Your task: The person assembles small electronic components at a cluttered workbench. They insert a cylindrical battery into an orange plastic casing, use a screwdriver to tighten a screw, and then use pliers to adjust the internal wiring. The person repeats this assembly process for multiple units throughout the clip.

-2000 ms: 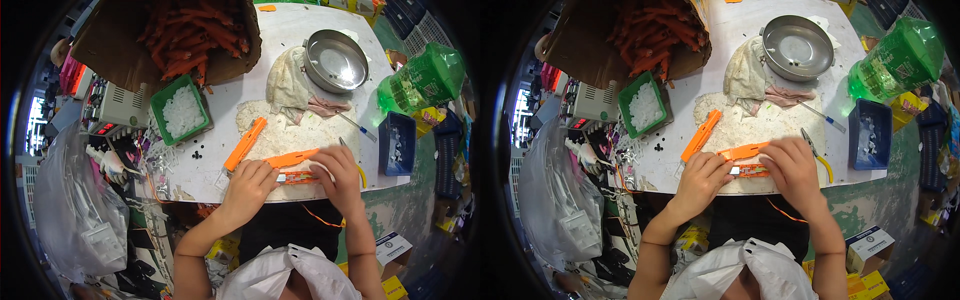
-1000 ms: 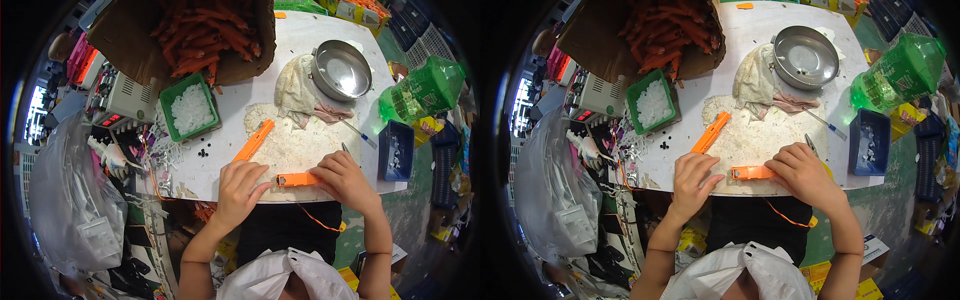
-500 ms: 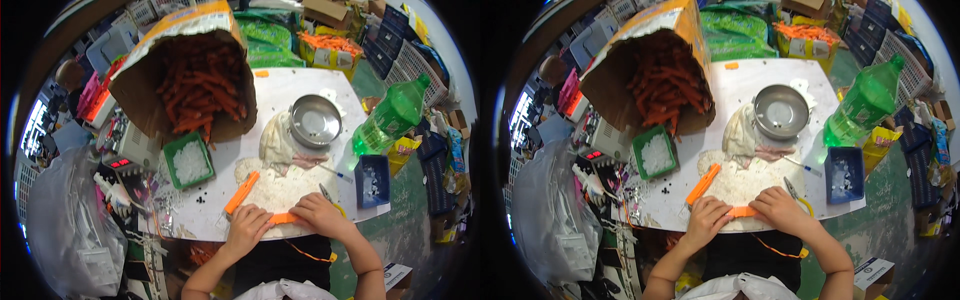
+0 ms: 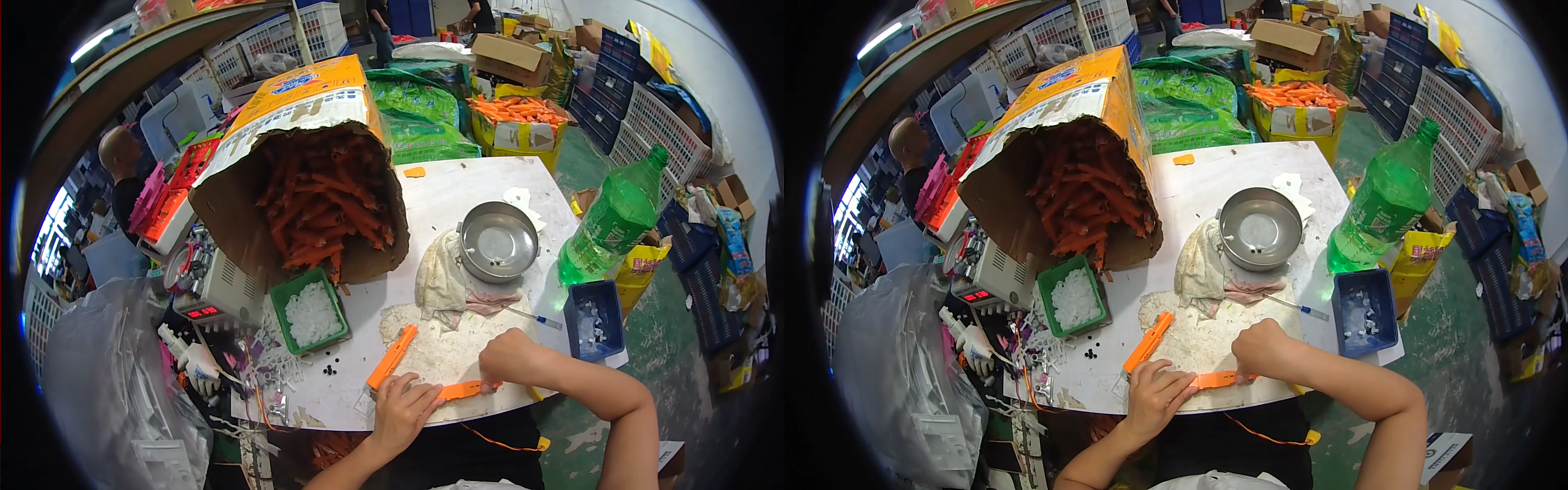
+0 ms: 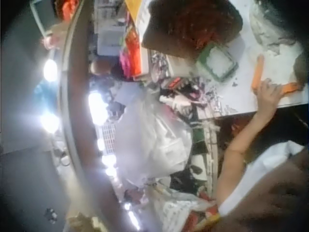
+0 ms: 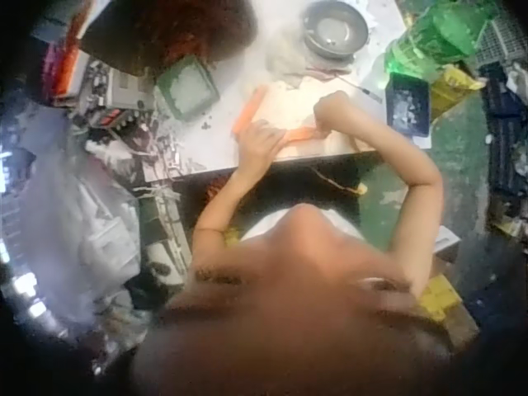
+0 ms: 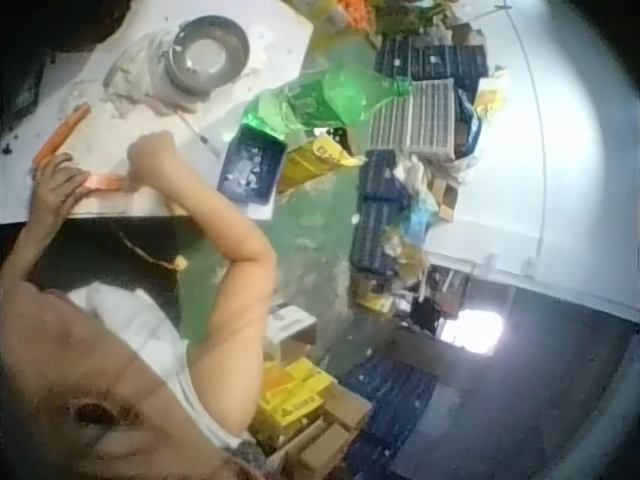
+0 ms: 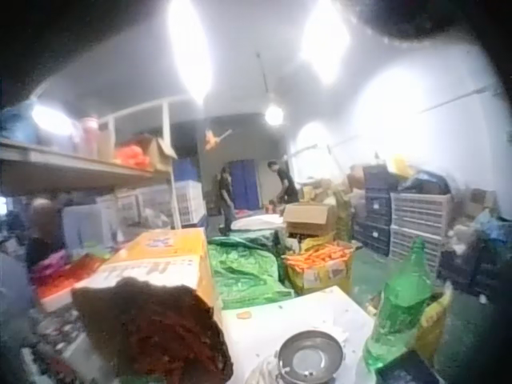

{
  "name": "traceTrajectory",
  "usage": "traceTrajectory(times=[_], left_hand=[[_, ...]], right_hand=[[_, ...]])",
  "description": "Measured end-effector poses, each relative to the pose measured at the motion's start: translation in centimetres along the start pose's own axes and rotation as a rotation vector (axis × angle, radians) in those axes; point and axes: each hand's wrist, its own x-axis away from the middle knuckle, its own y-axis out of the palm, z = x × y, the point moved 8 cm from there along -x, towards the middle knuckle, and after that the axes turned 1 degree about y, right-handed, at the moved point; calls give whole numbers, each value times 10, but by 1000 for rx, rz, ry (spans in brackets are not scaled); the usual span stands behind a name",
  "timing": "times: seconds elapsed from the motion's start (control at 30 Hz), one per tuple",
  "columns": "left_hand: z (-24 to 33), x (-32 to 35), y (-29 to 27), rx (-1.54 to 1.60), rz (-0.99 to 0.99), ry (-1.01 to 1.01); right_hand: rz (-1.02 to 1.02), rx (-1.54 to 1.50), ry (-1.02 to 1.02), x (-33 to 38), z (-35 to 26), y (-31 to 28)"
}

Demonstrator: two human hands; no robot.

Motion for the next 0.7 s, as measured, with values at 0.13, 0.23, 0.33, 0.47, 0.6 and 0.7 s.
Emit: traceTrajectory(times=[0.13,0.23,0.33,0.47,0.6,0.7], left_hand=[[-1,1,1,19,-5,-10],[-2,0,1,35,-16,-8],[-3,-1,1,16,-12,-15],[-2,0,3,6,-11,5],[-1,1,4,-19,-1,16],[-3,4,3,-5,31,3]], right_hand=[[-5,135,-44,-3,-6,1],[38,131,-46,-1,-8,2],[90,160,-12,3,-12,-4],[92,175,70,4,-10,3],[114,97,37,5,-3,-9],[241,101,-103,-6,-32,-35]])
